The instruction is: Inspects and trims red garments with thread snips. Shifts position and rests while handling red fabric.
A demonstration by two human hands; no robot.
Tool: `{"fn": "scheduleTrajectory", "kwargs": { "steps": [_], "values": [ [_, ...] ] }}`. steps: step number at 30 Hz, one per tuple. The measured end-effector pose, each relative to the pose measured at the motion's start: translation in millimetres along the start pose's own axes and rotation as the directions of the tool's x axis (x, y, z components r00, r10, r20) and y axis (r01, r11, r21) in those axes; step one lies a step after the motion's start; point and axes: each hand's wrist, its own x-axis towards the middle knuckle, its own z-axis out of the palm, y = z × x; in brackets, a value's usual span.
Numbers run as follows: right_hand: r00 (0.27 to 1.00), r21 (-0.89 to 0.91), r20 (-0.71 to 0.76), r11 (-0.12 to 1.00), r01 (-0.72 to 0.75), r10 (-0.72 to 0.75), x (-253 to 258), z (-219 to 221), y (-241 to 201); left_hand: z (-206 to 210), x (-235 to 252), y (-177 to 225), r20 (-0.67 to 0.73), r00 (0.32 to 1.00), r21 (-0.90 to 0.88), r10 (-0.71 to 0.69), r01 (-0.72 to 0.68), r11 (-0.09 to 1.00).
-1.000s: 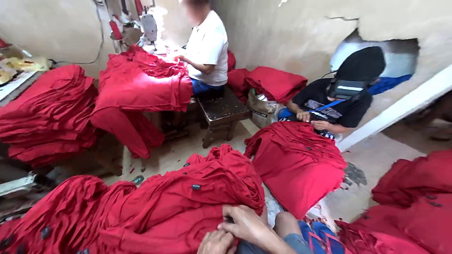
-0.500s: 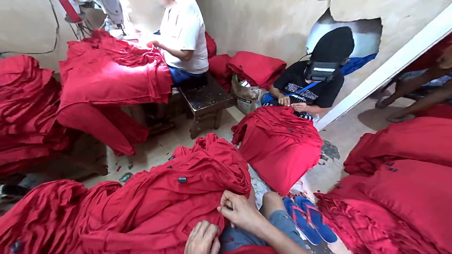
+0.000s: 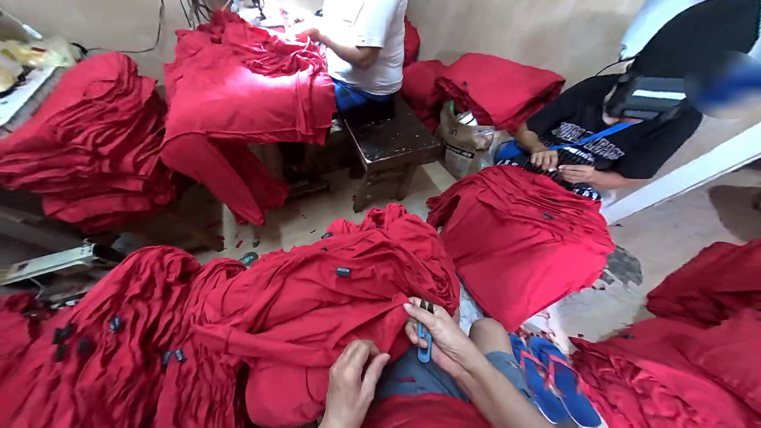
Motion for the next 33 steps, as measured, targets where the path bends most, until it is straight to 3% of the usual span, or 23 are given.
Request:
{"fn": "scheduleTrajectory", "kwargs": {
  "steps": [5,10,15,20,27,30,33],
  "values": [
    [1.000,0.000,0.023,1.000,0.019,-0.019,-0.8,-1.0,-0.1,1.8,15.9,10.2,-0.105,0.986,-0.039,-0.128,0.124,0.991],
    [0.992,-0.100,0.065,0.988,0.116,-0.110,-4.4,0.8,-3.8,14.9,35.2,21.1,-0.098,0.981,-0.251,-0.165,0.136,0.958],
    [0.966,-0.115,0.035,0.960,0.257,-0.255,-3.0,2.8,-3.2,25.5,43.8,15.9,-0.139,0.989,-0.142,-0.055,0.035,0.989],
    [0.966,-0.041,0.005,0.965,0.259,-0.259,-4.5,4.6,-0.7,21.4,44.0,14.3,-0.116,0.985,-0.166,-0.128,0.107,0.980],
    [0.923,-0.233,0.052,0.894,0.382,-0.381,-5.6,8.5,3.4,23.9,53.8,21.1,-0.239,0.970,-0.079,-0.042,0.024,0.997],
    [0.936,-0.190,0.050,0.917,0.351,-0.348,-3.6,5.7,0.4,13.4,58.1,28.6,-0.119,0.968,-0.336,-0.222,0.171,0.926],
    [0.952,-0.113,0.055,0.945,0.306,-0.302,-1.3,2.8,-1.9,4.4,59.4,28.7,0.064,0.937,-0.603,-0.342,0.310,0.735]
  ]
}}
